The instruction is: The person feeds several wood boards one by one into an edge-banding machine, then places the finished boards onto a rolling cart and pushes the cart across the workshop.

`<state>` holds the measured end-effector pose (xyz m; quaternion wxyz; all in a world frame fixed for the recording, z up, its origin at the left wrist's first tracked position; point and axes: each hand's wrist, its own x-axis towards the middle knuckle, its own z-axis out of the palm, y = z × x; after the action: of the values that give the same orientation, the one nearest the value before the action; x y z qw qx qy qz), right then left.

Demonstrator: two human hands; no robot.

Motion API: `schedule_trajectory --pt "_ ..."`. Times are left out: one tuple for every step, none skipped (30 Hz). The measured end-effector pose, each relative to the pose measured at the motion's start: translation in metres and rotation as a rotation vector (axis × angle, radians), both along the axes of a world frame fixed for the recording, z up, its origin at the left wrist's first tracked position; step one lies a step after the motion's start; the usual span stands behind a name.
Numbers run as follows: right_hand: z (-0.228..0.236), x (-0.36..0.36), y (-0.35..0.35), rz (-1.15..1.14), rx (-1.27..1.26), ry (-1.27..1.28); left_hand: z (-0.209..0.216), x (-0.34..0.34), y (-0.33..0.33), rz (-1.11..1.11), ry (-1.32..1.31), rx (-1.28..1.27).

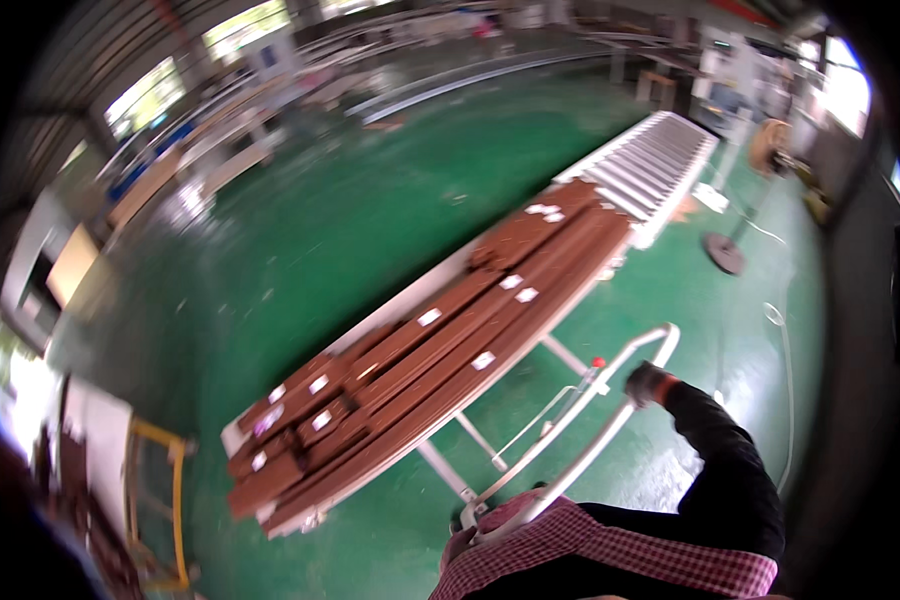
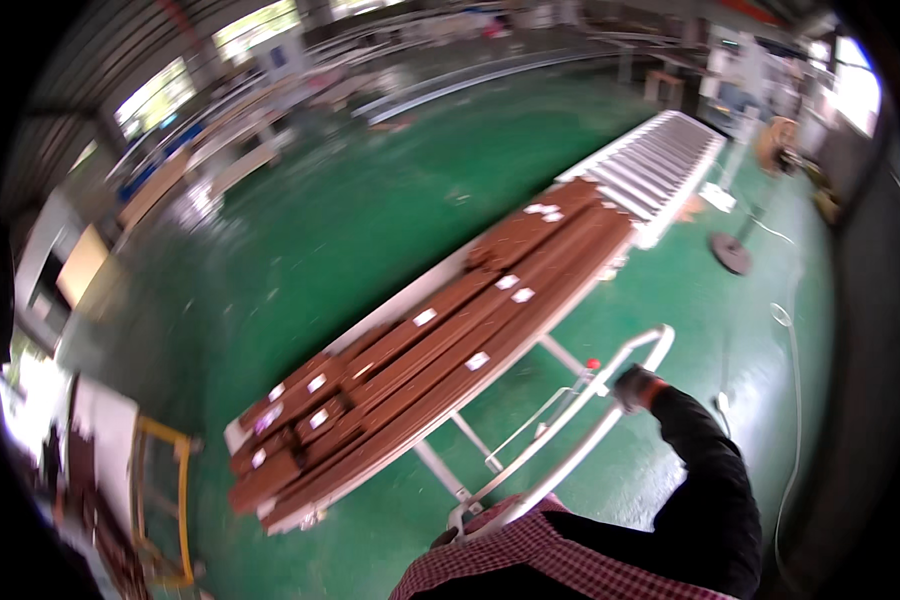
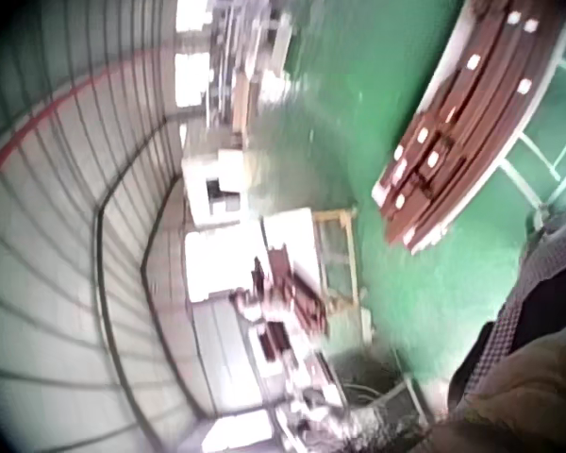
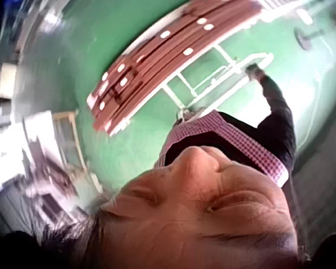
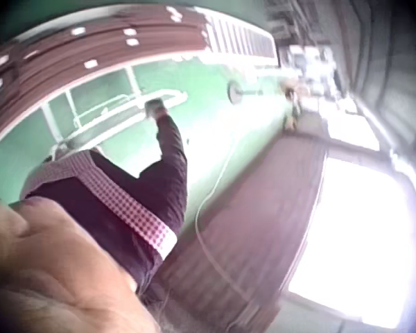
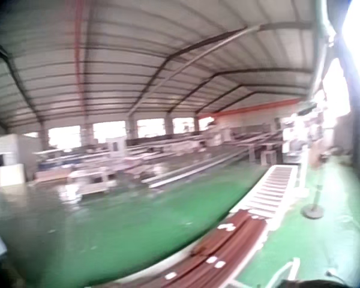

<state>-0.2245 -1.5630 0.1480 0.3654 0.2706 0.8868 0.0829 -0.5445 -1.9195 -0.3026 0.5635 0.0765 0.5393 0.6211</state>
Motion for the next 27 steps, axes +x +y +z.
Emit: schedule_trajectory --pt "-0.001 0.004 -0.007 -0.011 -0.013 -0.110 0.010 0.020 -0.006 -0.022 0.255 -0.051" --pt "-0.012 0.041 -0.010 -0.074 -0.029 -0.146 0.063 0.060 0.014 -0.046 0.140 -0.087" --pt "-0.027 0.066 -0.009 -0.094 -0.008 -0.199 0.105 0.074 0.013 -0.026 0.003 -0.107" --pt "-0.028 0.070 -0.013 -0.076 0.029 -0.188 0.131 0.073 0.003 0.037 -0.111 -0.117" --pt "-0.031 0.071 -0.013 -0.087 0.042 -0.186 0.149 0.070 -0.014 0.116 -0.232 -0.116" --pt "-0.032 0.070 -0.010 -0.087 0.059 -0.167 0.165 0.067 -0.028 0.185 -0.332 -0.111" --pt "-0.032 0.060 -0.008 -0.107 0.041 -0.188 0.182 0.059 -0.042 0.256 -0.409 -0.103" --pt "-0.035 0.058 -0.008 -0.089 0.043 -0.174 0.193 0.058 -0.058 0.313 -0.474 -0.096" --pt "-0.034 0.051 -0.007 -0.060 0.034 -0.117 0.209 0.052 -0.071 0.372 -0.524 -0.081" --pt "-0.036 0.050 -0.006 -0.056 0.038 -0.122 0.219 0.049 -0.079 0.403 -0.574 -0.063" --pt "-0.039 0.049 -0.004 -0.063 0.042 -0.130 0.226 0.046 -0.084 0.418 -0.617 -0.049" --pt "-0.038 0.049 -0.001 -0.080 0.047 -0.156 0.230 0.046 -0.083 0.426 -0.670 -0.035" --pt "-0.038 0.047 0.002 -0.101 0.051 -0.182 0.234 0.041 -0.083 0.418 -0.712 -0.019" --pt "-0.040 0.043 0.004 -0.119 0.041 -0.178 0.238 0.033 -0.082 0.400 -0.742 -0.007" --pt "-0.039 0.043 0.006 -0.115 0.048 -0.198 0.238 0.027 -0.076 0.366 -0.784 0.009" --pt "-0.041 0.040 0.008 -0.121 0.046 -0.199 0.243 0.019 -0.070 0.328 -0.815 0.022" --pt "-0.042 0.036 0.011 -0.131 0.044 -0.198 0.246 0.013 -0.062 0.283 -0.845 0.035" --pt "-0.041 0.031 0.010 -0.163 0.024 -0.203 0.253 0.005 -0.055 0.231 -0.868 0.039" --pt "-0.040 0.024 0.012 -0.180 0.025 -0.206 0.258 -0.002 -0.046 0.181 -0.890 0.044" --pt "-0.041 0.011 0.007 -0.164 0.039 -0.142 0.264 -0.012 -0.042 0.139 -0.903 0.042" --pt "-0.039 0.000 0.004 -0.151 0.056 -0.079 0.267 -0.019 -0.040 0.101 -0.913 0.037" --pt "-0.038 -0.011 0.000 -0.153 0.054 -0.033 0.271 -0.028 -0.037 0.083 -0.923 0.029" --pt "-0.036 -0.028 -0.002 -0.168 0.033 -0.050 0.276 -0.037 -0.033 0.072 -0.921 0.028" --pt "-0.028 -0.052 -0.004 -0.157 0.026 -0.069 0.283 -0.046 -0.032 0.081 -0.919 0.031" --pt "0.000 -0.061 0.008 -0.148 0.015 -0.117 0.304 -0.044 -0.012 0.106 -0.941 0.024" --pt "0.015 -0.068 0.028 -0.128 0.002 -0.134 0.321 -0.048 0.005 0.151 -0.920 0.111" --pt "0.024 -0.075 0.036 -0.133 -0.004 -0.139 0.327 -0.054 0.015 0.148 -0.925 0.103"
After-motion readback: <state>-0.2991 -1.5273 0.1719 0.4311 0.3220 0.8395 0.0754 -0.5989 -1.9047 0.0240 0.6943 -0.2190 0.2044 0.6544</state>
